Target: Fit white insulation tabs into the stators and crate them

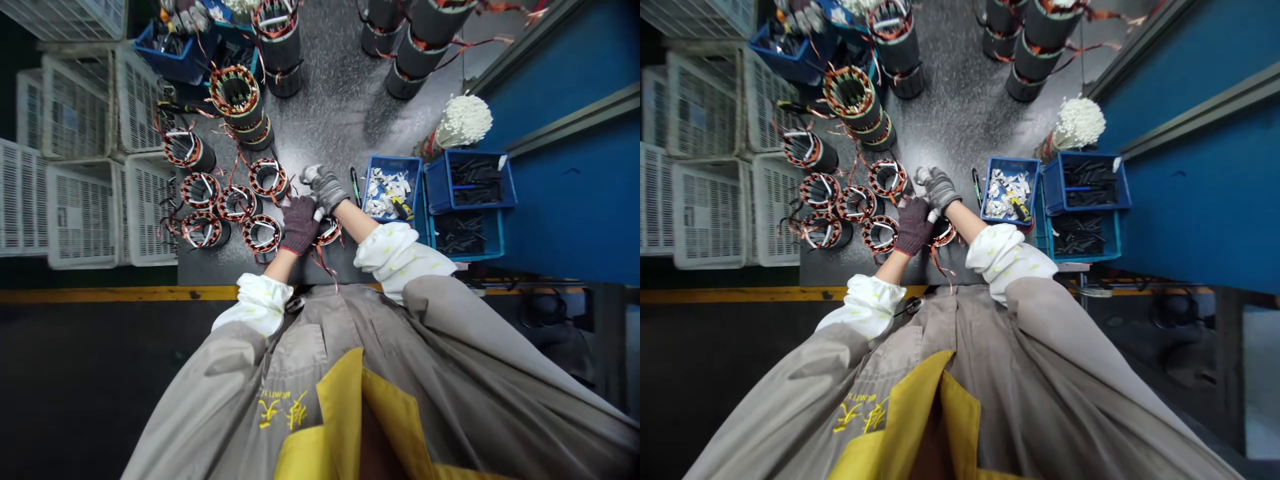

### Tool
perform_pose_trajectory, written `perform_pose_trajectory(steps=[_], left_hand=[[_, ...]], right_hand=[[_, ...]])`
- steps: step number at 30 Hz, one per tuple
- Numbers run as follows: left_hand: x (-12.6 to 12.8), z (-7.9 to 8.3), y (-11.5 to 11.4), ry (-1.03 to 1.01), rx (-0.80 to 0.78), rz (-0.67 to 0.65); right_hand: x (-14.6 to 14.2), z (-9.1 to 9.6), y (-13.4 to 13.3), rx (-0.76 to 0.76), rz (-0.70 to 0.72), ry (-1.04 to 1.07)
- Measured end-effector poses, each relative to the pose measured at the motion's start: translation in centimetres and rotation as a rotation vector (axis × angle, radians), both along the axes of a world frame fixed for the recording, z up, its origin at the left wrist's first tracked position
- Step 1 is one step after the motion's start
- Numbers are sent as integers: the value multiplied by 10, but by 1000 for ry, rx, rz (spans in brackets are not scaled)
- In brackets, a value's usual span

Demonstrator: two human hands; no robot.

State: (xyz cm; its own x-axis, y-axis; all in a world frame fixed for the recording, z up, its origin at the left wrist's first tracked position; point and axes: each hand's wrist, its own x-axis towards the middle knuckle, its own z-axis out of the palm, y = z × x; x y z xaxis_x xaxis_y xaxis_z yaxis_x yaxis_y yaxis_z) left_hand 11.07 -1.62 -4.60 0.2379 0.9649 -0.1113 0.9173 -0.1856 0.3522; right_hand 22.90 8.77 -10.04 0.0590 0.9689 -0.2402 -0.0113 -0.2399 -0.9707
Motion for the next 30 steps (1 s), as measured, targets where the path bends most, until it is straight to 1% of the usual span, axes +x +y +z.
perform_pose_trajectory(steps=[2, 3, 5, 7, 9, 11, 12, 14, 16, 17, 19, 21, 23, 24, 25, 27, 29, 30], left_hand=[[5, 14, -22, -21, 88, -2], [8, 20, -33, -14, 87, -20], [12, 29, -50, 63, -25, -87], [13, 35, -53, 168, -168, -182], [9, 42, -42, 225, -230, -273], [2, 50, -18, 209, -244, -331], [-1, 55, -3, 184, -260, -335], [-4, 63, 31, 121, -314, -299], [-1, 64, 63, 85, -351, -256], [3, 61, 77, 93, -345, -246], [12, 49, 100, 143, -289, -245], [20, 32, 115, 210, -232, -247], [21, 17, 122, 266, -225, -229], [19, 12, 121, 285, -233, -213], [15, 9, 118, 296, -234, -196], [5, 9, 104, 288, -187, -186], [-4, 14, 81, 242, -145, -213], [-6, 17, 67, 214, -157, -236]], right_hand=[[23, -3, -3, -41, -214, 120], [39, -5, -6, -66, -319, 160], [69, -10, -17, -114, -482, 202], [93, -16, -34, -132, -552, 210], [106, -20, -57, -121, -559, 164], [111, -20, -83, -85, -491, 28], [112, -19, -96, -61, -445, -59], [108, -14, -122, -1, -332, -243], [99, -7, -142, 52, -216, -371], [91, -4, -150, 67, -173, -403], [73, 1, -161, 94, -55, -451], [56, 5, -167, 121, 151, -561], [44, 6, -168, 140, 400, -720], [41, 5, -167, 147, 490, -784], [41, 5, -165, 156, 543, -824], [45, 2, -157, 174, 583, -864], [56, 1, -146, 191, 603, -880], [62, 1, -140, 198, 623, -880]])
